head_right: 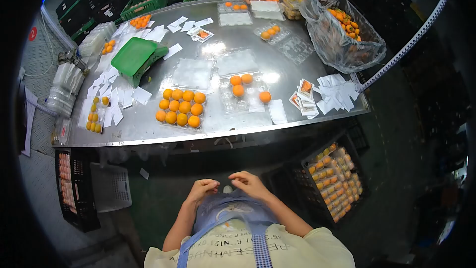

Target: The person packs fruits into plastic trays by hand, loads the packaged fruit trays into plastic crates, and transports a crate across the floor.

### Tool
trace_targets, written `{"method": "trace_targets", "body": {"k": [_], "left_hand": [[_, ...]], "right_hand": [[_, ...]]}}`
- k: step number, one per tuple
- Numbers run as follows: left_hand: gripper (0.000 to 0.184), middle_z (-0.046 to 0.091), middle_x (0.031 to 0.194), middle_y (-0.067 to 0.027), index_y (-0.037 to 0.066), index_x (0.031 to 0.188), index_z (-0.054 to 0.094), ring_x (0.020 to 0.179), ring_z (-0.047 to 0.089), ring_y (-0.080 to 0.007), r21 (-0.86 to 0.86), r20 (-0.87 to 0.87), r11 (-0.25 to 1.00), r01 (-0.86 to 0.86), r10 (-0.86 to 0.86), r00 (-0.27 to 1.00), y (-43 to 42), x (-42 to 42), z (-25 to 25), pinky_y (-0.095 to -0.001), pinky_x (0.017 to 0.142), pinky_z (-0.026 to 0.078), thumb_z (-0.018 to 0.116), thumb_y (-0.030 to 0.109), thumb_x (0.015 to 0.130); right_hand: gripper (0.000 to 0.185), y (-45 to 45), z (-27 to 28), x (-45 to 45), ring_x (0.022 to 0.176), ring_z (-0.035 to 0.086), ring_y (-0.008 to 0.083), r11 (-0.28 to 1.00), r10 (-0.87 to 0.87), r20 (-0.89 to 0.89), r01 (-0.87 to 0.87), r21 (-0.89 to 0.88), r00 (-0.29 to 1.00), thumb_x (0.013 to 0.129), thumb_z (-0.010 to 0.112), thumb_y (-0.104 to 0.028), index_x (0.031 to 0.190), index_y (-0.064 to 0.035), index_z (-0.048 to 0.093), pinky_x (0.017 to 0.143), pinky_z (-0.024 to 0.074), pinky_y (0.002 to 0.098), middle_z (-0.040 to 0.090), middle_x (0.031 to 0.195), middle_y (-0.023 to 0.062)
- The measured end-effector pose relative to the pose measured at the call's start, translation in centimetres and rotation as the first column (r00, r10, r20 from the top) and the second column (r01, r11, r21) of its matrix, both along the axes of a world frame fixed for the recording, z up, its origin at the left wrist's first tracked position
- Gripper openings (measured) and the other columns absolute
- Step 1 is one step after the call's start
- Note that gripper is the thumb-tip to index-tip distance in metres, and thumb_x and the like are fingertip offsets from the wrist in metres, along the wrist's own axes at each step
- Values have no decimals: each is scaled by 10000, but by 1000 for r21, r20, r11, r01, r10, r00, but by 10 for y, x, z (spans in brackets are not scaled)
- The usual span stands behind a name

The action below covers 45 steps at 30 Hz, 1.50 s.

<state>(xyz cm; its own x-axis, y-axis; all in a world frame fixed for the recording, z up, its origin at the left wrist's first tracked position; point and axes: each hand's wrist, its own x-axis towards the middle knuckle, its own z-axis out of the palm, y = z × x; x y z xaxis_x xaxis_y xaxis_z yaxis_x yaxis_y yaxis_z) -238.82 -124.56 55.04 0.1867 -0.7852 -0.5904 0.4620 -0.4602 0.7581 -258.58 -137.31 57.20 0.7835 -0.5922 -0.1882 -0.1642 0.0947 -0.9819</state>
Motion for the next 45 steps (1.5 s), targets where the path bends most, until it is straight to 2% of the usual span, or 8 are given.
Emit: {"method": "trace_targets", "body": {"k": [7, 11, 19, 20, 26, 29, 38, 45], "left_hand": [[166, 632, 813, -52, 14, 908, 654, 746, 593, -119, -259, -341, 965, -50, -43, 939, -39, 7, 43, -249, 728, 491, 669, 158, 827], [161, 627, 801, -57, 12, 896, 650, 750, 584, -125, -288, -320, 954, -82, -15, 947, -78, 18, 66, -260, 748, 475, 671, 152, 820], [136, 629, 813, -63, 7, 890, 650, 767, 573, -124, -368, -327, 925, -98, -30, 945, -156, 29, 81, -258, 745, 449, 645, 133, 839], [135, 626, 807, -72, -3, 878, 647, 772, 569, -128, -363, -338, 926, -103, -27, 941, -162, 30, 79, -263, 753, 441, 635, 128, 846], [145, 604, 776, -70, -3, 841, 633, 757, 557, -149, -370, -402, 915, -163, 1, 916, -181, 42, 85, -280, 746, 429, 624, 142, 852], [145, 598, 784, -63, 7, 842, 628, 762, 548, -150, -389, -418, 910, -145, -34, 908, -192, 60, 90, -283, 735, 427, 629, 151, 846], [169, 593, 814, -44, 8, 924, 635, 774, 536, -126, -430, -443, 903, -9, -203, 873, -213, 105, 106, -270, 752, 419, 633, 156, 843], [191, 598, 839, -35, 17, 942, 638, 802, 542, -116, -443, -450, 894, 59, -279, 848, -208, 134, 106, -259, 766, 421, 642, 182, 845]], "right_hand": [[170, -60, 47, 65, 856, 564, 130, 901, 397, 258, -428, 75, 881, 868, 614, -103, 1004, -12, 661, 778, 448, 263, 563, 930, 40], [177, -113, 68, 89, 840, 551, 104, 828, 523, 295, -559, 44, 799, 875, 614, -136, 994, -12, 661, 754, 441, 239, 577, 900, 37], [100, -196, 64, 114, 820, 569, 131, 675, 511, 453, -668, 314, 730, 856, 605, -50, 921, 10, 652, 749, 447, 264, 587, 857, 57], [100, -204, 61, 119, 794, 572, 122, 759, 556, 419, -644, 95, 717, 863, 599, -53, 913, 19, 647, 724, 454, 254, 581, 841, 59], [176, -222, 67, 134, 762, 550, 83, 738, 542, 444, -657, 155, 713, 901, 579, -134, 927, 32, 632, 699, 451, 227, 585, 850, 25], [140, -227, 78, 142, 798, 569, 112, 748, 497, 439, -626, 221, 749, 895, 568, -80, 967, 19, 636, 719, 454, 243, 569, 883, 46], [105, -221, 101, 164, 790, 552, 107, 945, 326, 344, -297, -136, 880, 865, 584, -53, 914, 7, 655, 696, 434, 233, 590, 848, 47], [95, -202, 106, 187, 730, 554, 114, 975, 224, 356, -212, -73, 907, 869, 574, -70, 864, 9, 627, 669, 445, 243, 581, 796, 44]]}}
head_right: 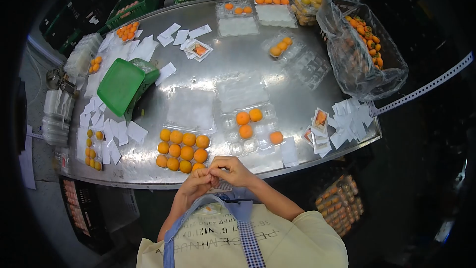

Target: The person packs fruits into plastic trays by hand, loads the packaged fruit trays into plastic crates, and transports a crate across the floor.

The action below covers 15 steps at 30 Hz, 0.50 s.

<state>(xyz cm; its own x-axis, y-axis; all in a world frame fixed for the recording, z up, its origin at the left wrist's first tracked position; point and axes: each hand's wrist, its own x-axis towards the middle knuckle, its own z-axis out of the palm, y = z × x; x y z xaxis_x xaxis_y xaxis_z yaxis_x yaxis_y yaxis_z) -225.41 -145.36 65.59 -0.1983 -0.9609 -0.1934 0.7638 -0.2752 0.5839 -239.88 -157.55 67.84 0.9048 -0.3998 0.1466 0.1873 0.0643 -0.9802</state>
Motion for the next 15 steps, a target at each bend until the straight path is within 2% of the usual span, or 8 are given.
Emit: {"method": "trace_targets", "body": {"k": [2, 3, 4, 5, 9, 12, 13, 15], "left_hand": [[198, 601, 849, -38, 17, 946, 639, 819, 549, -117, 0, 5, 1000, -19, 19, 1000, 4, 8, 1, -251, 770, 423, 649, 184, 841], [177, 610, 845, -18, 22, 943, 644, 795, 556, -92, 17, 25, 999, -51, 51, 998, 5, 12, -2, -228, 741, 431, 661, 158, 831], [157, 610, 831, -2, 26, 931, 649, 764, 549, -77, 55, 142, 995, -84, 76, 987, 6, 14, 3, -219, 718, 429, 664, 142, 825], [138, 610, 816, 15, 31, 919, 654, 734, 541, -62, 106, 250, 987, -119, 90, 964, 9, 15, 9, -210, 696, 428, 667, 125, 820], [116, 624, 813, 12, 28, 887, 670, 751, 556, -53, 44, 210, 978, -203, 190, 959, 8, 29, 23, -193, 685, 427, 688, 106, 803], [116, 625, 813, 7, 11, 898, 668, 757, 562, -57, -91, 418, 946, -310, 319, 851, 5, 36, 31, -196, 693, 433, 681, 82, 807], [41, 609, 847, -32, 16, 840, 643, 810, 583, -111, -113, 497, 947, -302, 317, 808, 6, 41, 26, -248, 759, 459, 653, 44, 812], [25, 609, 850, -30, 13, 840, 638, 837, 584, -112, -177, 596, 929, -324, 363, 716, 8, 51, 24, -246, 768, 458, 636, 25, 818]], "right_hand": [[89, 4, 2, 9, 720, 554, 116, 1000, -15, -35, 15, -2, 999, 864, 572, -63, 850, 11, 619, 656, 446, 245, 581, 784, 45], [83, 5, 6, 15, 704, 552, 115, 997, -35, -5, 35, -75, 999, 858, 571, -57, 837, 14, 610, 637, 449, 250, 582, 774, 49], [81, 4, 9, 21, 696, 547, 113, 976, -51, -24, 45, -212, 998, 854, 567, -54, 833, 11, 611, 634, 448, 251, 581, 769, 55], [84, 7, 3, 27, 684, 541, 114, 969, -62, -31, 53, -242, 998, 853, 563, -55, 830, 6, 615, 626, 444, 251, 577, 759, 56], [114, 14, 14, 44, 697, 540, 91, 993, -104, -76, 99, -59, 992, 871, 551, -56, 840, 22, 629, 623, 437, 231, 580, 779, 50], [139, 16, 7, 53, 727, 549, 94, 986, -131, -65, 137, 91, 989, 893, 550, -89, 923, 14, 639, 654, 450, 232, 601, 833, 40], [153, 16, 5, 55, 739, 553, 95, 978, -129, -69, 138, 154, 989, 900, 550, -101, 952, 10, 641, 665, 454, 231, 610, 854, 38], [181, 13, 5, 56, 763, 560, 94, 976, -101, -42, 108, 188, 994, 910, 545, -122, 1011, 2, 630, 688, 461, 229, 622, 907, 42]]}}
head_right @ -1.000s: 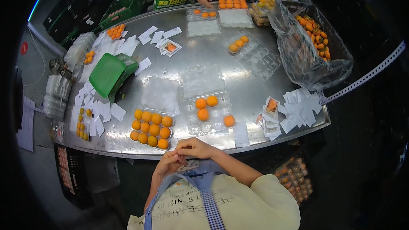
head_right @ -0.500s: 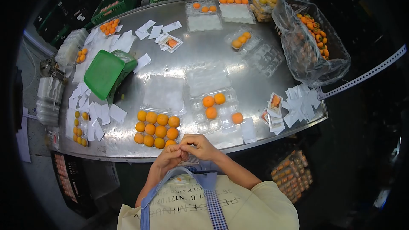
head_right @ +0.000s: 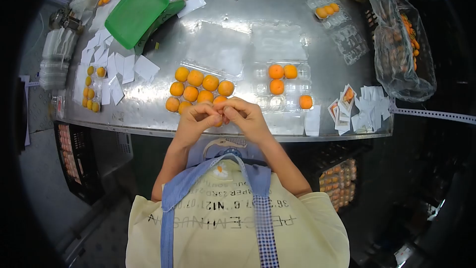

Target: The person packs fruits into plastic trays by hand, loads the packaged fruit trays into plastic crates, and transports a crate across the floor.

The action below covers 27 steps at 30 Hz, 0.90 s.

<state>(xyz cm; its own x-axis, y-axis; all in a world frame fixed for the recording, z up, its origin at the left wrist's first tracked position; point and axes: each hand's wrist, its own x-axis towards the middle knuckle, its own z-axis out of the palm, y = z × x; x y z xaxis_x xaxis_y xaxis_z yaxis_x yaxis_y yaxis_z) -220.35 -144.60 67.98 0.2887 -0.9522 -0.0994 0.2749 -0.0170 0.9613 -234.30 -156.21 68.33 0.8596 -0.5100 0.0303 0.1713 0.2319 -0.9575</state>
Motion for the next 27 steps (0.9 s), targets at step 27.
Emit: {"method": "trace_targets", "body": {"k": [27], "left_hand": [[226, 604, 922, -65, -2, 1067, 571, 807, 594, -129, 471, 126, 770, -431, 425, 897, 82, 126, -124, -246, 629, 554, 520, 169, 930]], "right_hand": [[184, -48, -158, -81, 715, 635, 215, 561, -513, -537, 735, 381, 670, 882, 501, -171, 929, 7, 492, 596, 524, 270, 617, 853, 151]]}}
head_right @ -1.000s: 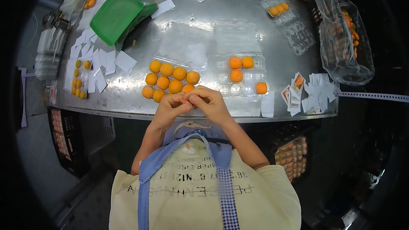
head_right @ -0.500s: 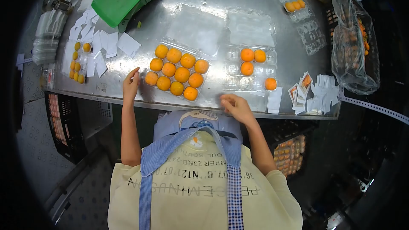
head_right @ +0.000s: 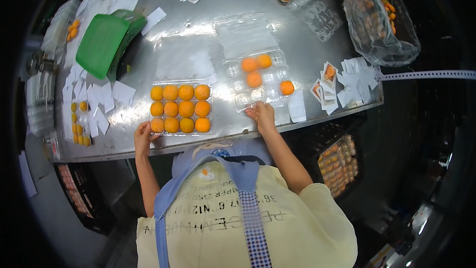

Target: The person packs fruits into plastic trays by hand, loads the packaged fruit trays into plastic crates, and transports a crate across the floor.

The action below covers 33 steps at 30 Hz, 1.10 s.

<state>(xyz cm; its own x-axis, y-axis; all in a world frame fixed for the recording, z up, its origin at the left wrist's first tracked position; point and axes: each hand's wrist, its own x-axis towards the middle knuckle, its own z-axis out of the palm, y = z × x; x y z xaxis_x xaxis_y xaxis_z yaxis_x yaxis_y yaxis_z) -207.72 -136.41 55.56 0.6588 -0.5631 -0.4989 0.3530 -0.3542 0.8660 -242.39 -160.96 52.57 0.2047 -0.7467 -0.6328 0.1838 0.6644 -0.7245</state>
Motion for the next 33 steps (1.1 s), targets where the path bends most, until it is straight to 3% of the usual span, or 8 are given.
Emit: {"method": "trace_targets", "body": {"k": [8, 12, 15, 22, 33], "left_hand": [[157, 604, 959, -75, 1, 1033, 544, 840, 608, -156, -85, -75, 996, -25, 19, 997, -24, -40, -17, -313, 635, 588, 520, 108, 921], [161, 611, 957, -94, 2, 1037, 548, 833, 633, -185, -150, -102, 988, -36, 20, 995, -51, -57, -24, -320, 631, 591, 533, 109, 917], [180, 611, 960, -118, -15, 1039, 541, 834, 644, -208, -167, -117, 983, -70, 50, 992, -65, -67, -24, -329, 634, 594, 542, 116, 914], [195, 603, 961, -132, -33, 1039, 514, 834, 643, -217, -120, -70, 992, -38, 30, 997, -71, -64, -28, -335, 627, 597, 536, 113, 912], [161, 611, 948, -123, -20, 1003, 542, 850, 645, -223, -56, -37, 988, -144, 142, 989, 6, -25, -34, -337, 620, 598, 538, 100, 897]], "right_hand": [[125, -55, -5, -32, 606, 597, 196, 976, -185, -42, 179, -124, 982, 837, 479, -126, 839, -1, 493, 544, 520, 273, 583, 735, 118], [137, -75, -15, -56, 634, 618, 208, 982, -144, -37, 138, -126, 989, 834, 482, -125, 866, 8, 491, 553, 530, 277, 605, 765, 140], [136, -77, -12, -61, 609, 601, 167, 990, -106, -37, 102, -100, 994, 828, 492, -141, 822, -8, 521, 548, 513, 238, 647, 835, 180], [147, -72, -12, -55, 621, 607, 175, 993, -87, -8, 86, -84, 996, 824, 495, -146, 808, -4, 528, 558, 513, 257, 647, 836, 172], [206, -4, -1, -10, 637, 626, 196, 999, -1, 94, 4, -39, 996, 880, 487, -174, 817, 19, 525, 584, 541, 282, 638, 809, 161]]}}
